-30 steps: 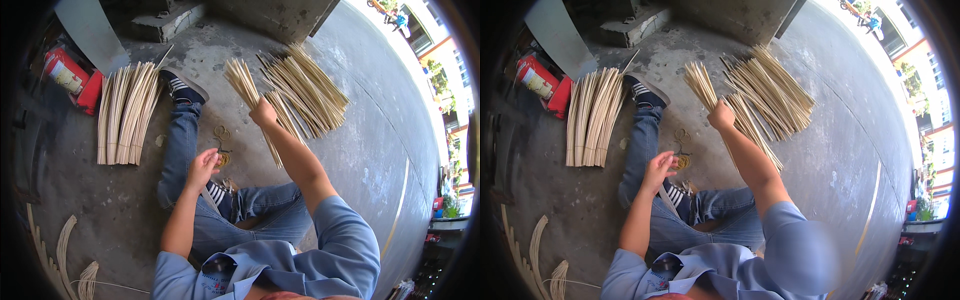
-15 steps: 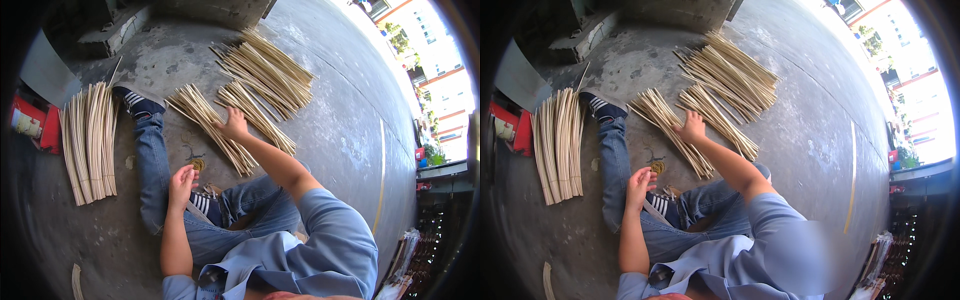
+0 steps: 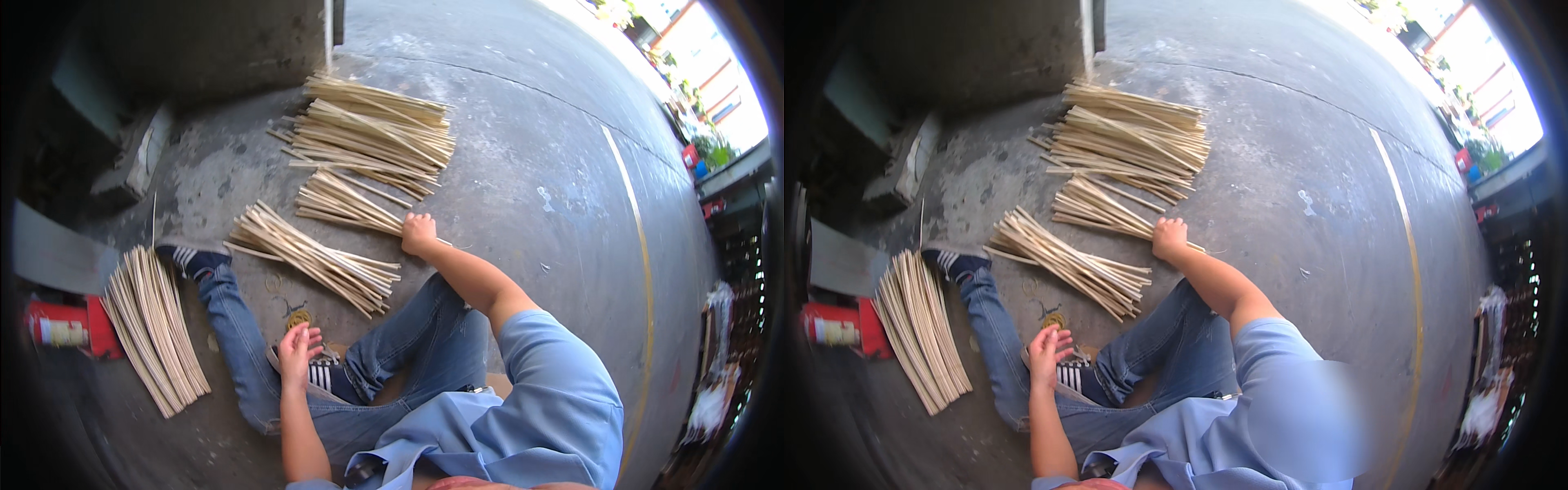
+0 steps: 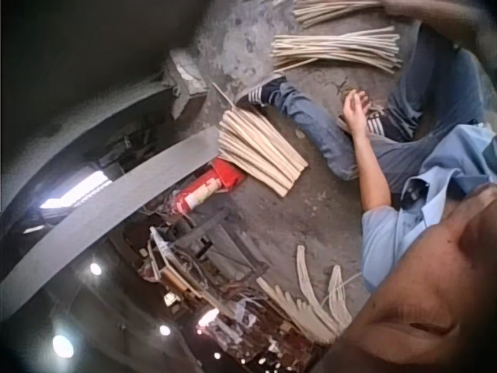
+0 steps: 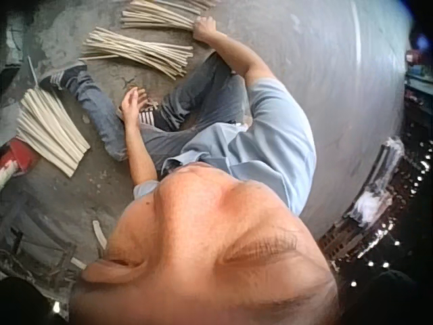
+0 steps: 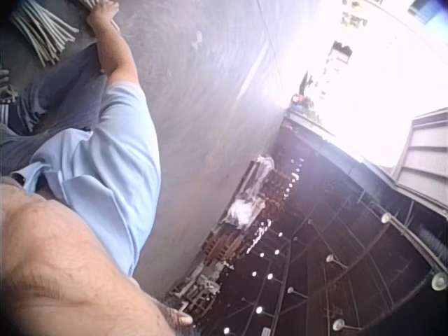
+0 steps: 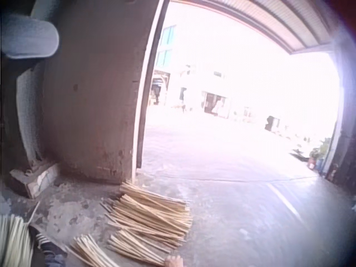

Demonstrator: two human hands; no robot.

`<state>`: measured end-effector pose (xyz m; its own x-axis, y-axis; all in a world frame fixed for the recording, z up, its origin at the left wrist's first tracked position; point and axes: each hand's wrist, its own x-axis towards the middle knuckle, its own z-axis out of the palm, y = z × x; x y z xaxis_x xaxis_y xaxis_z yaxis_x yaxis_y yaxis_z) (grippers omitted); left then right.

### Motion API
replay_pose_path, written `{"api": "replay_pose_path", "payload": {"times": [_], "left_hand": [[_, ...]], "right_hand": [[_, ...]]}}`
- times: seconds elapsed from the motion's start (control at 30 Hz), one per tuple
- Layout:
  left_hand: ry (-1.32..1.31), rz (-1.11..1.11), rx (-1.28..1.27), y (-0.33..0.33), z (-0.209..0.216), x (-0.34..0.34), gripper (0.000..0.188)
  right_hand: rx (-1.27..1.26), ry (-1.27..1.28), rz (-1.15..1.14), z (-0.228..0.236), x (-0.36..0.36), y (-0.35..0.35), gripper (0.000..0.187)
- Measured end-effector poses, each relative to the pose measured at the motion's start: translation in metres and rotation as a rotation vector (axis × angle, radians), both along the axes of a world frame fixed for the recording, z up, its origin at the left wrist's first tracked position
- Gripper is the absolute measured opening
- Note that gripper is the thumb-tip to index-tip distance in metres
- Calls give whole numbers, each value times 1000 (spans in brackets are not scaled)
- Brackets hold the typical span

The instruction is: The person sits on the floor and gathers thin wooden sticks into bundles. They align the sticks by hand, secure them with rubber bands, and place the finished bundles on the floor.

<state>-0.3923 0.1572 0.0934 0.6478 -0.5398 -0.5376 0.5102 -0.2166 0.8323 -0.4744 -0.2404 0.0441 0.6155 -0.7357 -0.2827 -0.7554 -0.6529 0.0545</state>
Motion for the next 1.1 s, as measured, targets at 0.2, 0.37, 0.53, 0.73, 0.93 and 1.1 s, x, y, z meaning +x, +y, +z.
{"api": "replay_pose_path", "payload": {"times": [0.2, 0.37, 0.53, 0.73, 0.93, 1.1], "left_hand": [[14, 43, -61, -30, 10, -27, 31], [42, 26, -163, -51, 22, -47, 32], [-23, -28, -323, -67, 44, -41, 56], [13, 231, -669, -91, 111, -31, 57], [-41, 280, -787, -51, 115, -16, 23], [-140, 401, -772, -40, 120, 0, 30]], "right_hand": [[43, -282, 33, -1, -20, -10, 20], [135, -459, 45, 48, -23, 3, 17], [337, -775, 243, 120, -4, 68, 25], [1580, -459, 357, 139, -32, 161, 22], [2126, -357, 272, 126, -51, 207, 48], [1714, -415, 291, 121, -54, 214, 29]]}}
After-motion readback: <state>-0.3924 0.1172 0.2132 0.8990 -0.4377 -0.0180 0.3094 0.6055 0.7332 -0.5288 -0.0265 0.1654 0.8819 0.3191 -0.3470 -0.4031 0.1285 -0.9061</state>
